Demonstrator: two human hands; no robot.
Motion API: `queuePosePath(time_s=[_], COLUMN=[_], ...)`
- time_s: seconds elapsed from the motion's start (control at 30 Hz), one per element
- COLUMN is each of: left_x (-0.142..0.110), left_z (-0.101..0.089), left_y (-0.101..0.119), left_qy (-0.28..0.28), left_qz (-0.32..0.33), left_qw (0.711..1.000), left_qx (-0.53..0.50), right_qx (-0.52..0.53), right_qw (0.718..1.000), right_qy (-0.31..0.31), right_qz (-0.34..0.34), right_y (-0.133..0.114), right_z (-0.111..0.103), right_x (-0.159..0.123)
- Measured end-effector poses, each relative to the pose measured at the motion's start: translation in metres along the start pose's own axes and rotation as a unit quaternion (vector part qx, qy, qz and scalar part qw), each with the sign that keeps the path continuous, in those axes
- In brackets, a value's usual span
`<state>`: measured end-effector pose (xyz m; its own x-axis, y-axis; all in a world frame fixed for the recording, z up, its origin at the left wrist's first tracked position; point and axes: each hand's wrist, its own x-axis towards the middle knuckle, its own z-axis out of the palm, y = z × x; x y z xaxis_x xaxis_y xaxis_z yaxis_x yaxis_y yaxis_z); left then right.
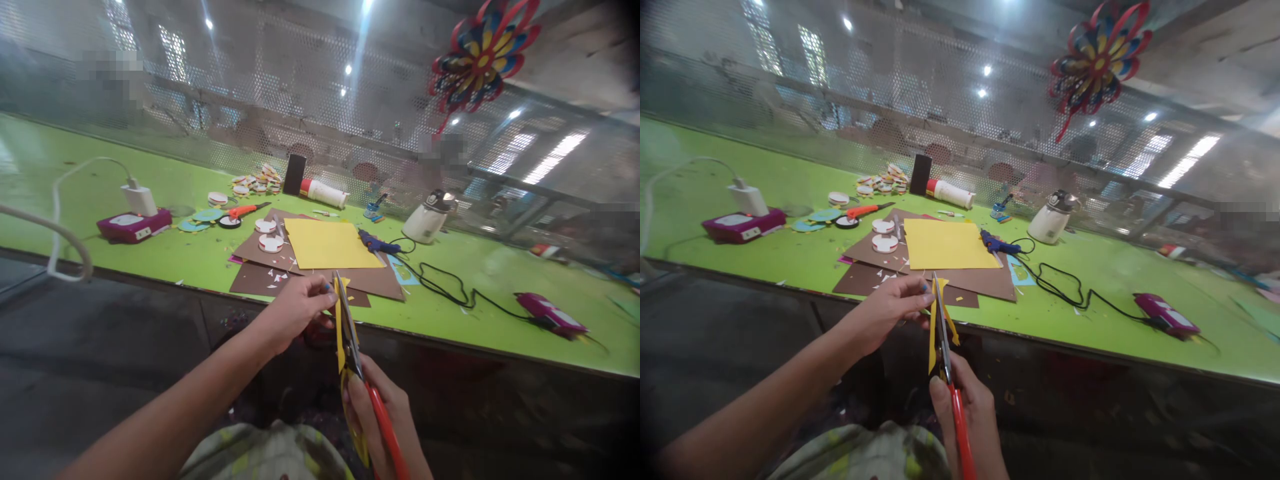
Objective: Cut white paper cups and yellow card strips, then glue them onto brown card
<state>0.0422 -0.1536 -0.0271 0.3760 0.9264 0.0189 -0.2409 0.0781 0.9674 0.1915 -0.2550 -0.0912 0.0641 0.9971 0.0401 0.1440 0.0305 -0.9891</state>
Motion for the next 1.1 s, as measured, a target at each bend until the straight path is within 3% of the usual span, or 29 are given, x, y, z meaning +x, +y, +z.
queuePosePath(time_s=[1.1], left_x=[-0.0024], left_z=[-0.0024], left_y=[0.002], left_qy=[-0.006], left_qz=[0.001], left_qw=[1.0], left_qx=[0.015], right_qx=[-0.036], right_qw=[0.999], right_qy=[-0.006], right_qz=[0.0], right_y=[-0.0041], right_z=[-0.0002], right_x=[-0.0033])
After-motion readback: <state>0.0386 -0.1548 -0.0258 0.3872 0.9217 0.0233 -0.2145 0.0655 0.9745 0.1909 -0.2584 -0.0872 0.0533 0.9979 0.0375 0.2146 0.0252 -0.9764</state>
